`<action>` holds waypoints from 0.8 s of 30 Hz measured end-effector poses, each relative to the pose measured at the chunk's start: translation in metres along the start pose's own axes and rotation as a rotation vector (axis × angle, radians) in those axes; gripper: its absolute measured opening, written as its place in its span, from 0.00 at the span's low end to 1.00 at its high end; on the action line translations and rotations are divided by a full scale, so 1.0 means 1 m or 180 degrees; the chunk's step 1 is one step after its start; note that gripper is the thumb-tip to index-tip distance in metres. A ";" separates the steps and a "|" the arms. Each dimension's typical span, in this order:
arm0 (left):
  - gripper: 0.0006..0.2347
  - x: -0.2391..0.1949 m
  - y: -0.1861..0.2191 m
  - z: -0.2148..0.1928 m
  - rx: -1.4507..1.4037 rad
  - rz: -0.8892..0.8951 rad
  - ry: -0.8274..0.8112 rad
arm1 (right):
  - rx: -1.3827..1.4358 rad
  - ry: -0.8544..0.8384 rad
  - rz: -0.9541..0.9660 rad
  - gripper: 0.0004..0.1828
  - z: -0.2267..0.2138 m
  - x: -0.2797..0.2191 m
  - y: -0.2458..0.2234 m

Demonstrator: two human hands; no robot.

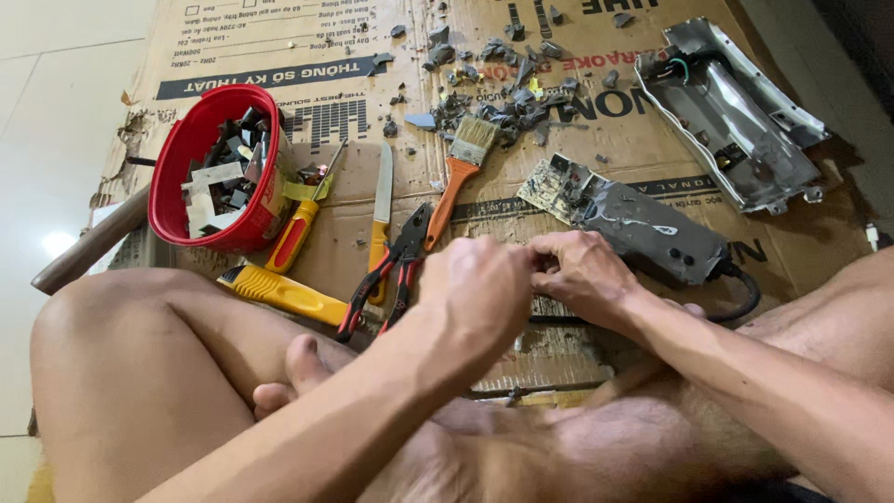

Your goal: The person is disassembling a small electronic device, possibly a power adapter, using various hand tools. They use pliers and screwdrivers to remove components and separate parts, placing the removed pieces into a red container.

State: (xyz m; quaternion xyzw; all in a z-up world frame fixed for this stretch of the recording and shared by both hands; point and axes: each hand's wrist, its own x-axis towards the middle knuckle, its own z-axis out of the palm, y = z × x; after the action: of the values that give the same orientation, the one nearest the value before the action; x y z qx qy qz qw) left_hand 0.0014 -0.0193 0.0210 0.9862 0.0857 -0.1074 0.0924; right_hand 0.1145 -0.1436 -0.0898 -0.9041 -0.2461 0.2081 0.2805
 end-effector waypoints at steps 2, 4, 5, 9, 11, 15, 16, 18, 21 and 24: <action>0.11 0.008 0.000 0.014 -0.0090 0.0098 0.0123 | -0.0111 0.0023 -0.0007 0.04 0.000 0.001 -0.003; 0.11 0.010 0.002 0.024 -0.0180 0.0205 0.0248 | -0.0224 0.0052 -0.0009 0.04 -0.003 -0.002 -0.006; 0.10 0.007 0.003 0.025 -0.0167 0.0286 0.0289 | -0.0143 -0.0003 0.0024 0.05 -0.005 -0.004 -0.009; 0.10 -0.006 0.009 0.018 -0.0590 0.0170 0.0242 | -0.0063 -0.0050 0.0001 0.11 -0.014 -0.016 -0.029; 0.09 -0.013 0.007 0.035 -0.0585 0.0068 0.0319 | -0.0006 -0.0033 0.0007 0.11 -0.011 -0.014 -0.024; 0.17 -0.038 -0.006 0.026 -0.1268 -0.0777 -0.0343 | 0.0021 -0.0135 0.0119 0.09 -0.018 -0.023 -0.038; 0.17 -0.038 -0.010 0.029 -0.1276 -0.0782 -0.0340 | 0.0013 -0.0140 0.0115 0.09 -0.016 -0.024 -0.039; 0.14 -0.036 -0.016 0.032 -0.3678 -0.1806 0.0025 | -0.0011 -0.0015 0.0226 0.15 -0.016 -0.024 -0.039; 0.17 -0.035 -0.021 0.010 -0.4243 -0.2164 0.0688 | 0.0147 0.0031 0.0152 0.16 -0.013 -0.024 -0.031; 0.16 -0.027 -0.036 0.030 -0.3776 -0.2175 0.0499 | 0.0127 0.0098 0.0018 0.15 -0.014 -0.029 -0.034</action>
State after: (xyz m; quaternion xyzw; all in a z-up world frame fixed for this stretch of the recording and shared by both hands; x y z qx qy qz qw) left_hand -0.0376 0.0051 -0.0077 0.6914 0.4426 0.0062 0.5710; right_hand 0.0879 -0.1407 -0.0513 -0.9021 -0.2350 0.1998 0.3016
